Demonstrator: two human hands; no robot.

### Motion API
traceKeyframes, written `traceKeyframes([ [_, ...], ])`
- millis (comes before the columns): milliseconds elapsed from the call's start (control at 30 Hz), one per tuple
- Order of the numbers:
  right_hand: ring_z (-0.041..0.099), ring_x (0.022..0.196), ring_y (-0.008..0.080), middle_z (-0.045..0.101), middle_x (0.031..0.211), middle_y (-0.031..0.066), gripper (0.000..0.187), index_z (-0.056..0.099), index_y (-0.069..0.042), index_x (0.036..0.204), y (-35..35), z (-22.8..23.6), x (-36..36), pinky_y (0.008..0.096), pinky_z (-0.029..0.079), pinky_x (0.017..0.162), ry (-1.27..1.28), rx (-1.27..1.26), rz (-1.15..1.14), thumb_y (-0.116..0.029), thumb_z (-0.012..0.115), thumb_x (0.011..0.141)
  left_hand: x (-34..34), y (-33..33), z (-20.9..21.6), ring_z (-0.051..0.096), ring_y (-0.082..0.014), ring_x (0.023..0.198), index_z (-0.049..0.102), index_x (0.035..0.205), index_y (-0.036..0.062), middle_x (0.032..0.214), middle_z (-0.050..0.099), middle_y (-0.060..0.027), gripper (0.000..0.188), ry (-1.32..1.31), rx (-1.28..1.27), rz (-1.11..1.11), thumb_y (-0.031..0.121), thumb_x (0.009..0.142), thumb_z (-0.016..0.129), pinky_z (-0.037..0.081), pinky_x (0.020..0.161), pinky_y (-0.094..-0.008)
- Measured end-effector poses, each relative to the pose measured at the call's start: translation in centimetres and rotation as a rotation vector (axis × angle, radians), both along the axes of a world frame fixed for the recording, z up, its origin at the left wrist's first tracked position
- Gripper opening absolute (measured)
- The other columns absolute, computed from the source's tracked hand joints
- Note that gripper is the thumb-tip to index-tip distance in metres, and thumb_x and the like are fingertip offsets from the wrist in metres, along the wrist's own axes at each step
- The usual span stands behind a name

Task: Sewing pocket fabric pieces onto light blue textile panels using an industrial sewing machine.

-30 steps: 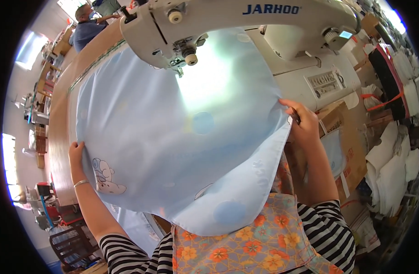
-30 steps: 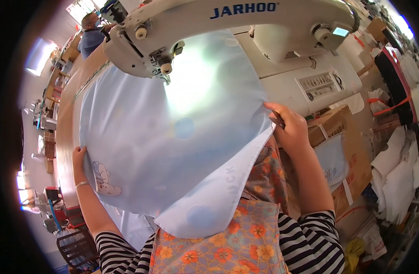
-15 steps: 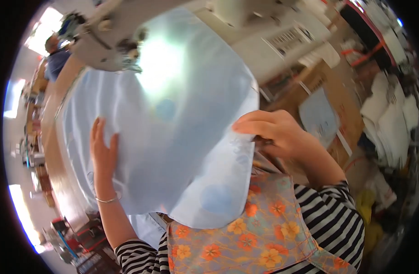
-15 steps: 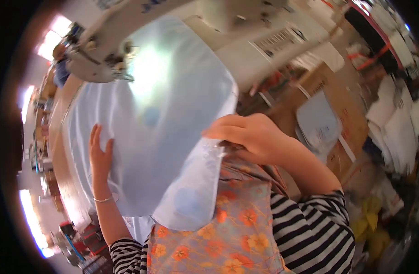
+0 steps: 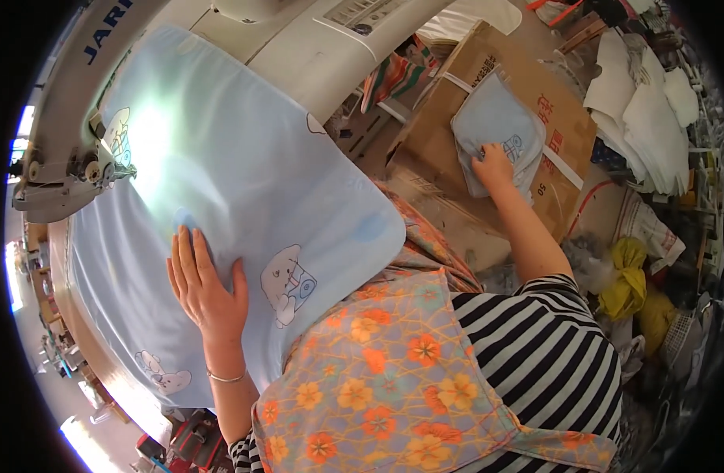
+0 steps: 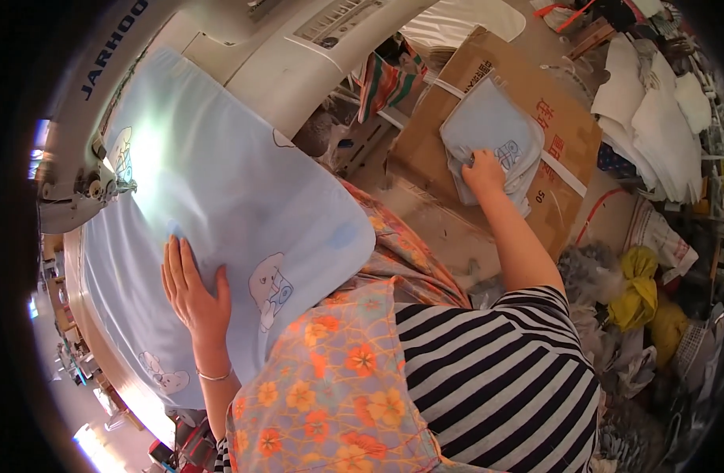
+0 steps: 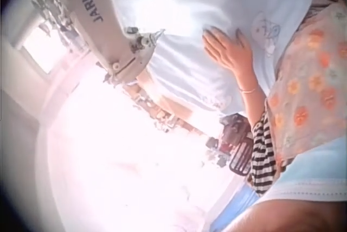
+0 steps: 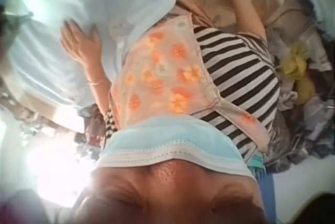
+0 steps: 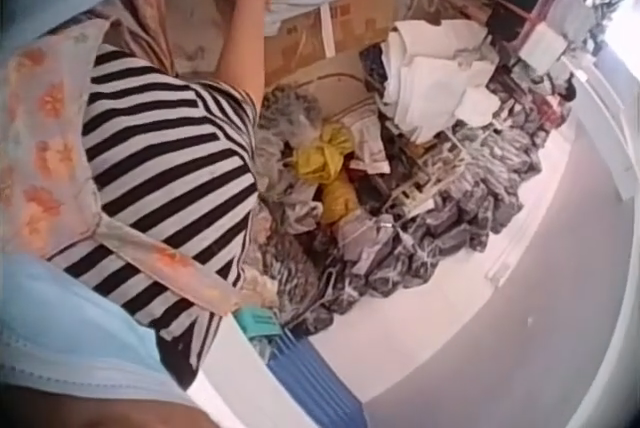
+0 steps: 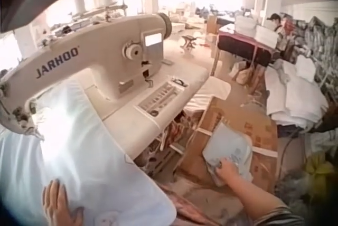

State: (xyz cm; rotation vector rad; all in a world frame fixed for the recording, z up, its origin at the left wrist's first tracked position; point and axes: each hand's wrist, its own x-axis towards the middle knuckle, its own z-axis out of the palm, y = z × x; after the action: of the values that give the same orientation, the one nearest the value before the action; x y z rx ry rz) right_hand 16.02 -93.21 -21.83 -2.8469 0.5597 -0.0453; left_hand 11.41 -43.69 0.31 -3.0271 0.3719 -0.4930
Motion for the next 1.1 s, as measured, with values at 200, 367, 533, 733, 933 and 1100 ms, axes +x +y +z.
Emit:
traceKeyframes([
  [200,0.063,0.087,0.0378,0.065,0.087,0.0173,0.024,0.065,-0.005,0.094,-2.2,-2.2,0.6,0.0473,0.049,0.078,-0.044,0.161,-0.067,-0.024,0.063,0.079,0.3,-0.5,0.0,0.043,-0.0352,0.132,0.045,0.138,-0.0006,0.142,0.046,-0.0187,0.063,-0.007,0.003,-0.009,0.017,0.081,0.067,0.031,0.110,-0.0494],
  [367,0.063,0.078,0.0326,0.061,0.076,0.0165,0.026,0.062,-0.002,0.092,-0.5,4.9,1.6,0.0408,0.049,0.073,-0.249,0.383,-0.126,-0.025,0.067,0.081,0.1,-0.1,0.8,0.042,-0.0343,0.133,0.045,0.138,0.0004,0.143,0.046,-0.0178,0.063,0.029,-0.048,-0.030,0.016,0.081,0.066,0.031,0.110,-0.0483],
  [533,0.061,0.079,0.0131,0.059,0.109,0.0095,0.011,0.057,-0.001,0.090,14.1,18.0,3.7,0.0272,0.051,0.065,-0.661,0.709,0.474,-0.002,0.065,0.084,-0.5,-1.2,2.5,0.043,-0.0317,0.134,0.044,0.138,-0.0015,0.143,0.046,-0.0180,0.061,0.177,-0.495,-0.162,0.017,0.084,0.065,0.033,0.110,-0.0451],
  [733,0.064,0.094,0.0294,0.062,0.111,0.0120,0.021,0.060,-0.007,0.089,30.1,25.1,0.9,0.0381,0.052,0.069,-0.358,0.921,1.396,-0.002,0.065,0.070,-1.3,1.0,2.7,0.060,-0.0168,0.095,0.055,0.124,-0.0052,0.108,0.065,-0.0127,0.036,0.130,-1.530,0.207,0.014,0.094,0.058,0.048,0.083,-0.0312],
  [933,0.055,0.116,0.0296,0.060,0.125,0.0101,0.039,0.063,-0.004,0.112,33.1,22.1,3.6,0.0414,0.046,0.094,-0.484,0.361,1.437,-0.006,0.067,0.072,-5.4,9.9,4.0,0.061,-0.0258,0.096,0.053,0.128,-0.0038,0.111,0.063,-0.0162,0.046,-0.190,-0.298,0.665,0.009,0.085,0.063,0.047,0.085,-0.0347],
  [1100,0.049,0.124,0.0292,0.059,0.129,0.0108,0.038,0.064,-0.003,0.115,35.6,21.9,2.0,0.0413,0.039,0.103,-0.452,0.322,1.517,-0.004,0.064,0.077,-0.1,7.1,4.0,0.056,-0.0358,0.108,0.057,0.120,-0.0024,0.112,0.062,-0.0170,0.041,-0.200,-0.329,0.126,0.016,0.084,0.065,0.043,0.096,-0.0430],
])
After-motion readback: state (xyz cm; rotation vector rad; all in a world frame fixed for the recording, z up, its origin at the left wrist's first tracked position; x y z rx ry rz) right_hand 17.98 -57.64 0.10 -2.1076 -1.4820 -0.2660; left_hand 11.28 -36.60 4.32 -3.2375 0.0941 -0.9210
